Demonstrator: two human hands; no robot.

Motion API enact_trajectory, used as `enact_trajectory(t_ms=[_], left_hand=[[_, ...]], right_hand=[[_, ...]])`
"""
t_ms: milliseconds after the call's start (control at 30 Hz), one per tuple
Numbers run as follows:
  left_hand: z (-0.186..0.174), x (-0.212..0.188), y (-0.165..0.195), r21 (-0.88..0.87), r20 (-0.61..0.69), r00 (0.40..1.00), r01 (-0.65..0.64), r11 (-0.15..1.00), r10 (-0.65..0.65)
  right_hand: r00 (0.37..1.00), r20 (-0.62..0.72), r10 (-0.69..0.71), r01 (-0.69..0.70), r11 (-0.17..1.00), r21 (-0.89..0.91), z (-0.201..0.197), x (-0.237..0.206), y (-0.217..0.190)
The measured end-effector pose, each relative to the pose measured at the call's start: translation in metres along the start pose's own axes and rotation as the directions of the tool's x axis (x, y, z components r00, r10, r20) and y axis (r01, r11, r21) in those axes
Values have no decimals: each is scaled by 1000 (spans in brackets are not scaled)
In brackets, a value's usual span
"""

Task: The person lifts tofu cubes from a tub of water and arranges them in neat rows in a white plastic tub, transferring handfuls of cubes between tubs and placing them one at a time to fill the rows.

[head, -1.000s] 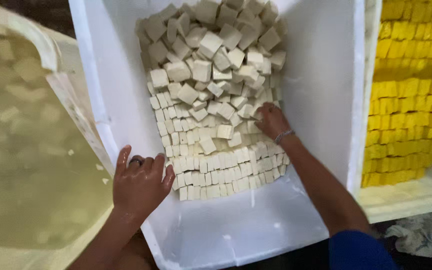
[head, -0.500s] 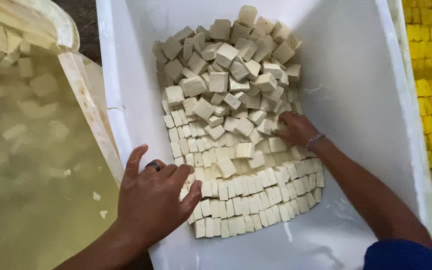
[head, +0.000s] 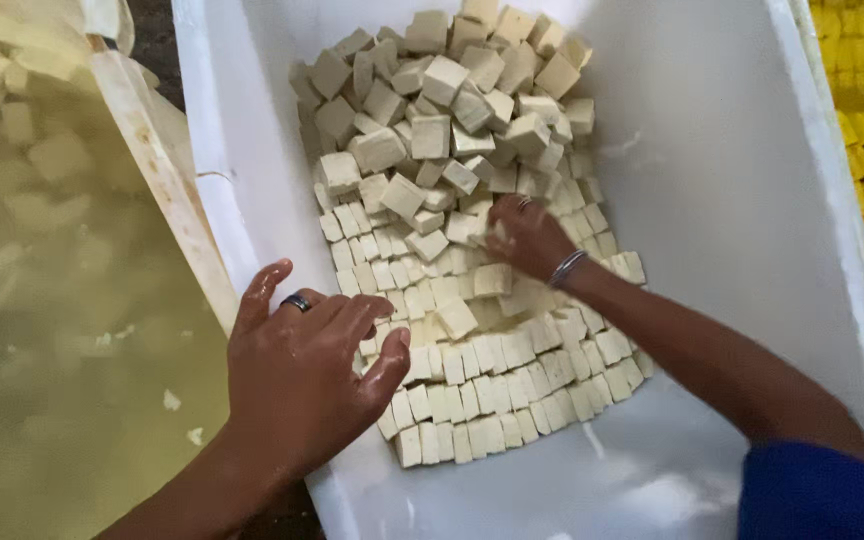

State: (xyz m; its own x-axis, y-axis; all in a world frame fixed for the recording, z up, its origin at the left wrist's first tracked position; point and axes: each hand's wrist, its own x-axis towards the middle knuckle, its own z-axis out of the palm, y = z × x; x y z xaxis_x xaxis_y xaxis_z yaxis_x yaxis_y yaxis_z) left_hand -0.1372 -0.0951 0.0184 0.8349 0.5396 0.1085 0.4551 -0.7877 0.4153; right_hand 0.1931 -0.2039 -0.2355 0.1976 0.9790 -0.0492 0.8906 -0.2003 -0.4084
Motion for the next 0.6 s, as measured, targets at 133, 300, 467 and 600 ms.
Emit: enact_trajectory(t_ms=[133,300,467,600], left_hand=[[2,-5,-2,21,-9,1000,-17,1000,17],[0,-5,0,67,-19,998,-64,996,65],[-3,0,2,138,44,998,-50,989,44],[-3,0,3,182,104,994,-44,982,26]], right_hand=[[985,-31,-168,159,968,-193,25,-10,-8],[992,-10,-124,122,984,-129,25,-5,-6],[940,287,184,-182,983,-33,-3,6,-15],[911,333,-244,201,967,158,-16,-14,-28]])
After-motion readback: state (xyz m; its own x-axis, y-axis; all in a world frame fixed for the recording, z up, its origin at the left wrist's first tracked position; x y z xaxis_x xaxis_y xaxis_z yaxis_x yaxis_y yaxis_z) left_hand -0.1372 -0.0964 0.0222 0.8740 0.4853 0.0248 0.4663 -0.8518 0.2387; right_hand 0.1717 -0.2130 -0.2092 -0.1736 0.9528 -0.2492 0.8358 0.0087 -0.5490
